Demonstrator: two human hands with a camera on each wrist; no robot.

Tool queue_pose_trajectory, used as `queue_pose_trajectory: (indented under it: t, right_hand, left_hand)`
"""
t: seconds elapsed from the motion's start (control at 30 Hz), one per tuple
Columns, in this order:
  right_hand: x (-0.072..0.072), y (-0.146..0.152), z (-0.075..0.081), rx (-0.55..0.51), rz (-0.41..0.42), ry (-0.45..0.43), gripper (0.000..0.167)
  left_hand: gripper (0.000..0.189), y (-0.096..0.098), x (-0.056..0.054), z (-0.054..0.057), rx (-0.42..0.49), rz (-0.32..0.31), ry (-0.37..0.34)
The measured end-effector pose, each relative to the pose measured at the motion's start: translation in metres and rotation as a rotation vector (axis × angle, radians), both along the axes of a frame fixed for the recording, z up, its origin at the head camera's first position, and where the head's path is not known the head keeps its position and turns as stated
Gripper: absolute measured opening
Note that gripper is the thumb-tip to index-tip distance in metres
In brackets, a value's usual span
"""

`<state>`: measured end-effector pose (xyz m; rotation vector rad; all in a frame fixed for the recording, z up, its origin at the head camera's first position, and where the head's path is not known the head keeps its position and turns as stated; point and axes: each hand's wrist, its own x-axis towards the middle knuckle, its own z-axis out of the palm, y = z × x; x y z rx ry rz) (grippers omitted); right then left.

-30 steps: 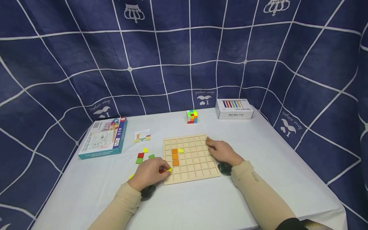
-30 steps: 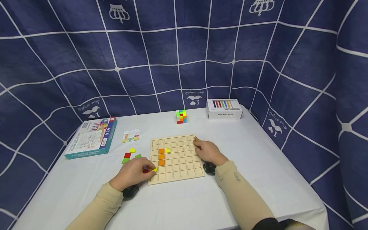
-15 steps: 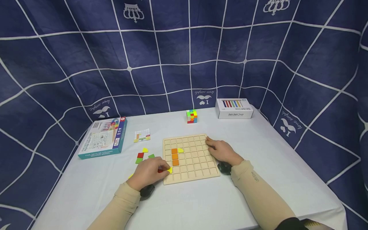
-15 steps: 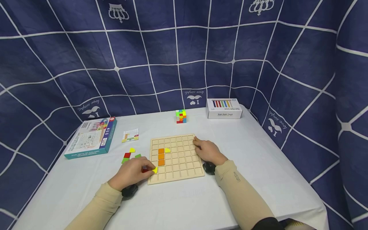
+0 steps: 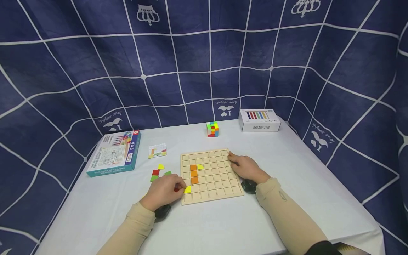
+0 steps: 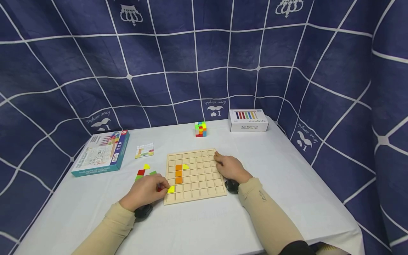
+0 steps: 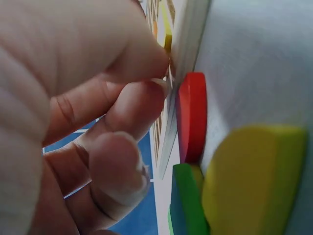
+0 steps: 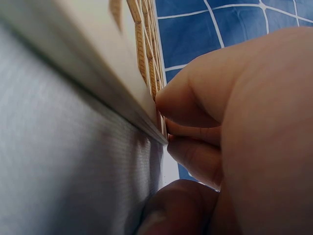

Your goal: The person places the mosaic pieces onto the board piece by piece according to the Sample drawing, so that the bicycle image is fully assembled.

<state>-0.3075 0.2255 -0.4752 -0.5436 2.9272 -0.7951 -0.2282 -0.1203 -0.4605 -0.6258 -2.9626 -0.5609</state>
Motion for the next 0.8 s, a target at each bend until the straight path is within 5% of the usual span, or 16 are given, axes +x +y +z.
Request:
queue_pose_trajectory:
  t: [0.13,0.37,0.63,0.8]
  right_hand:
    - [0.000,0.001,0.000,0.003,-0.006,-0.009,0.049]
    - [0.002,-0.001,-0.002,-0.008,-0.010,-0.024,0.050]
    - [0.001,-0.004,-0.006,-0.012,-0.014,-0.026,0.050]
    - [-0.001,-0.003,-0.003,-0.014,-0.025,-0.024,0.050]
  left_hand:
    - [0.004,-0.007,-0.004,0.004,0.017,0.009,-0.010]
    - [0.010,-0.046,-0.007,0.018,0.102,0.151,0.050]
    - [0.012,-0.066,0.004,0.006,0.071,0.080,-0.138]
    - [0.012,-0.063,0.007,0.002,0.049,0.002,-0.104]
